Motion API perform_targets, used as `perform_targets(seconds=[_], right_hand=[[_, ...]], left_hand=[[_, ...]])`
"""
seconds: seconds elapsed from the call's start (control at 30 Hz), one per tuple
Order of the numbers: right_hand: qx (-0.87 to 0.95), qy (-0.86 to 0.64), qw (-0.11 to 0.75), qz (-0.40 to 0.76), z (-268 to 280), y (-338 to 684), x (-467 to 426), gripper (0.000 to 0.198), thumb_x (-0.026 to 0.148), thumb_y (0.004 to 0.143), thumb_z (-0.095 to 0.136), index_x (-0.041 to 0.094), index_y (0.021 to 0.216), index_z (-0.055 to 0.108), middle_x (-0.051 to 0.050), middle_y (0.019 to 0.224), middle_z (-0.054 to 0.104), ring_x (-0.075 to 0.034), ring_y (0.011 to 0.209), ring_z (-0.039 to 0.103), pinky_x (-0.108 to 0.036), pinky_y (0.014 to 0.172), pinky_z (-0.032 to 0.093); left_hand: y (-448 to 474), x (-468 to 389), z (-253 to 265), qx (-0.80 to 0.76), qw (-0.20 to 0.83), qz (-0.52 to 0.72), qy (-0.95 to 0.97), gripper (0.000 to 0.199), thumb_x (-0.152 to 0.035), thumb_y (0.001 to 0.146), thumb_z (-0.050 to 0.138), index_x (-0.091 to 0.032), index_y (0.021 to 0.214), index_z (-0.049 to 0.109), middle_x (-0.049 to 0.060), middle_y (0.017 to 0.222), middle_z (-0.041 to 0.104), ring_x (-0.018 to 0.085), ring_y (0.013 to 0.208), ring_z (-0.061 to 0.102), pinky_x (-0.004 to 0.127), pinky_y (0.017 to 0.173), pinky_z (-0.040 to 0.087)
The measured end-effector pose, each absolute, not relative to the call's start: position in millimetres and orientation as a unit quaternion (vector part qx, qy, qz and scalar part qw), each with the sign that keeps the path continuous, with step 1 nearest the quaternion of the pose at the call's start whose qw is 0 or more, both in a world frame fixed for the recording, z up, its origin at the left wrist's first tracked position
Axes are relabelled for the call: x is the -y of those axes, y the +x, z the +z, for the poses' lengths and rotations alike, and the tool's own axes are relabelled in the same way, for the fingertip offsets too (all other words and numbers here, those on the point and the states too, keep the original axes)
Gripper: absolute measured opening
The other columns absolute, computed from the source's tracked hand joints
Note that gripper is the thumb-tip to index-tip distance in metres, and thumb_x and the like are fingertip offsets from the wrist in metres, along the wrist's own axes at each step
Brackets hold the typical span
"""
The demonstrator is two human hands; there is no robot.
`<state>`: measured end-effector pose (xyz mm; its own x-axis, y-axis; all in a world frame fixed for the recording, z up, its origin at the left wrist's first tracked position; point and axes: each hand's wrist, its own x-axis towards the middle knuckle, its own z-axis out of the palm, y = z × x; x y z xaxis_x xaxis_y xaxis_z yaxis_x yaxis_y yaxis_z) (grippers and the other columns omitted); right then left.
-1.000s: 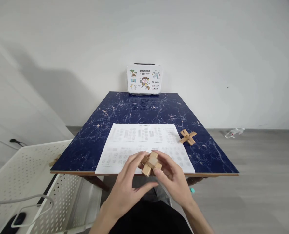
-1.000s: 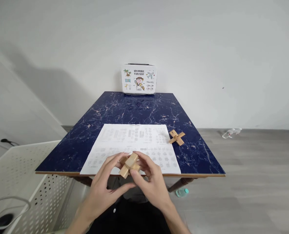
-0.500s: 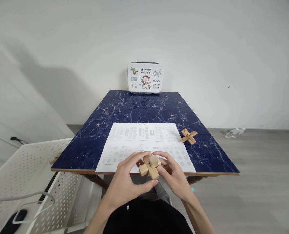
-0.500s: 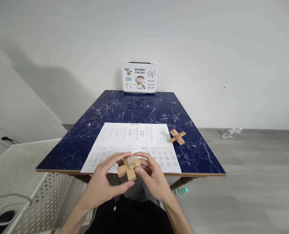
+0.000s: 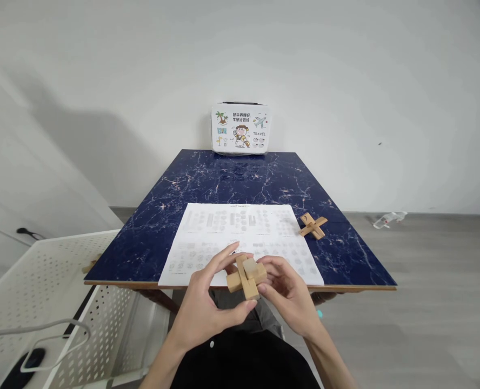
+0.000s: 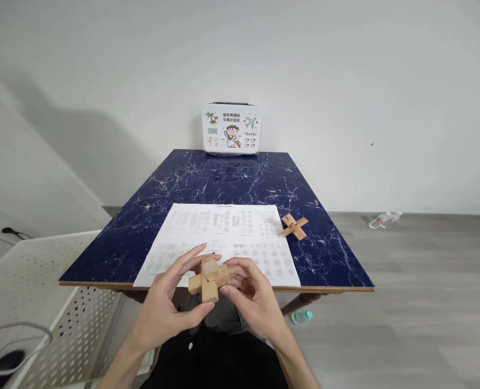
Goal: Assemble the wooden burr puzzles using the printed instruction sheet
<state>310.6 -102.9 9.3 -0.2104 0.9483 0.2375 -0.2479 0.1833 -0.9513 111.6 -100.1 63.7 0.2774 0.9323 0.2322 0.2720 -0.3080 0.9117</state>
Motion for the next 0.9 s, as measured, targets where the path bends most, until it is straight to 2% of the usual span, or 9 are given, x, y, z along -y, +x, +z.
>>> perform_targets(seconds=[0.2,0.5,0.7,0.9], right_hand=[[0.539,-0.33,0.555,0.541,2,308,104,0.031,0.037,0.096,0.073,0.028,0.124,0.063,-0.007,0.11,0.076,-0.023,0.099,0.076,-0.035,0.086,0.064],[0.543,-0.353,0.552,0.526,-4,302,102,0.035,0.047,0.095,0.072,0.027,0.123,0.068,-0.008,0.114,0.076,-0.027,0.105,0.075,-0.043,0.093,0.064],[0.528,-0.35,0.552,0.543,-2,295,100,0.033,0.046,0.096,0.071,0.027,0.122,0.067,-0.009,0.118,0.077,-0.027,0.109,0.075,-0.043,0.097,0.063],[0.513,-0.36,0.538,0.563,-3,296,93,0.036,0.048,0.095,0.071,0.024,0.121,0.066,-0.01,0.115,0.078,-0.027,0.105,0.077,-0.047,0.1,0.06]], left_hand=[[113,100,66,-0.415,0.4,0.431,0.694,0.082,-0.025,0.077,0.083,-0.031,0.152,0.048,0.011,0.14,0.068,0.034,0.132,0.063,0.053,0.114,0.048],[112,95,65,-0.425,0.405,0.445,0.677,0.081,-0.026,0.078,0.084,-0.029,0.15,0.047,0.013,0.139,0.069,0.034,0.132,0.061,0.054,0.116,0.043],[110,92,58,-0.422,0.401,0.489,0.649,0.069,-0.024,0.083,0.077,-0.025,0.146,0.051,0.014,0.14,0.068,0.032,0.129,0.062,0.049,0.115,0.044],[97,73,53,-0.449,0.362,0.572,0.584,0.065,-0.037,0.089,0.074,-0.018,0.146,0.049,0.018,0.137,0.069,0.031,0.127,0.064,0.045,0.108,0.048]])
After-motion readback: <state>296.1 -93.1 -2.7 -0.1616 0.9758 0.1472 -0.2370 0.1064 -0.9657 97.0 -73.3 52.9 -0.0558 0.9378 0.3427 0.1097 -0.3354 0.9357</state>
